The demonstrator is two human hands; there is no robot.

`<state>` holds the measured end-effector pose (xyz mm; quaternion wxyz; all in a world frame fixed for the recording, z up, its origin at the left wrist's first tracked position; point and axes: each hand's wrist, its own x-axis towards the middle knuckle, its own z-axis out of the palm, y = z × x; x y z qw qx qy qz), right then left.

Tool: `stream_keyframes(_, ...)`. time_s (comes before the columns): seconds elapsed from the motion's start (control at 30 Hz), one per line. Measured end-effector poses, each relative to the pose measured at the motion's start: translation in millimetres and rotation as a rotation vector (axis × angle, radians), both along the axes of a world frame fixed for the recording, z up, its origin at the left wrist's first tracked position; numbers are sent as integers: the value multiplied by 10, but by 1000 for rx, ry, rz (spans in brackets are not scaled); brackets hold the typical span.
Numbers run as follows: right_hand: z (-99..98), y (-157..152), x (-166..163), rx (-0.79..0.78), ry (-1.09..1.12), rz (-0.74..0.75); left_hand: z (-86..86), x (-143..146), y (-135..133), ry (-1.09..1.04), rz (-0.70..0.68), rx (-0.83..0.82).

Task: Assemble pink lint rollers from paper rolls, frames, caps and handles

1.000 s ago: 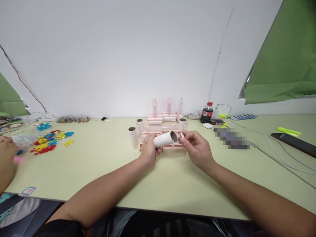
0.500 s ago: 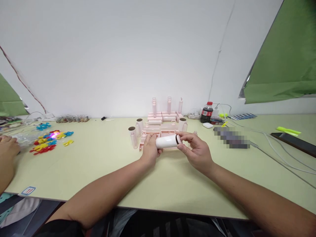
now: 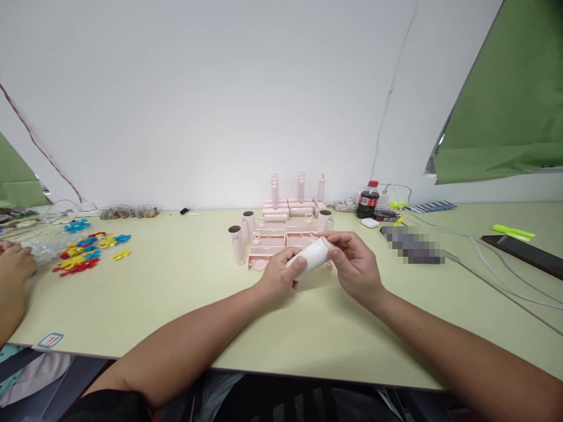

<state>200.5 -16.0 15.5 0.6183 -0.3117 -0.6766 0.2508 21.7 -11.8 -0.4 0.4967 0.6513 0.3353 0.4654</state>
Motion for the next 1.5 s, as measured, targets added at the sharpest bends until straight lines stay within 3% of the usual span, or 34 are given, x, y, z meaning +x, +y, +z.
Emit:
stream_keyframes(0.2, -31, 14, 7, -5, -127, 68, -17, 34, -68, 103, -190, 7)
stream_keyframes(0.33, -74, 38, 0, 14, -209, 97, 10, 58, -90, 70, -305, -72)
stream_keyframes(0.6, -113, 12, -21, -37, -142, 59, 0, 60, -43, 48, -278, -135)
stream_keyframes(0.77, -42, 39, 5, -132, -422, 163, -23, 71, -31, 56, -343, -93)
stream_keyframes(0.9, -22, 50, 13, -205, -472, 157, -9, 76, -36, 103, -353, -67)
stream_keyframes(1.1, -56, 49, 13, -140, -446, 206, -48, 58, 7, 46, -322, -198)
stream_keyframes(1.3, -16, -2, 21, 71, -517, 269, -80, 17, 98, -107, -409, -397)
stream_keyframes(1.5, -51, -63, -14, -3, -526, 297, -20, -21, 43, -80, -503, -446)
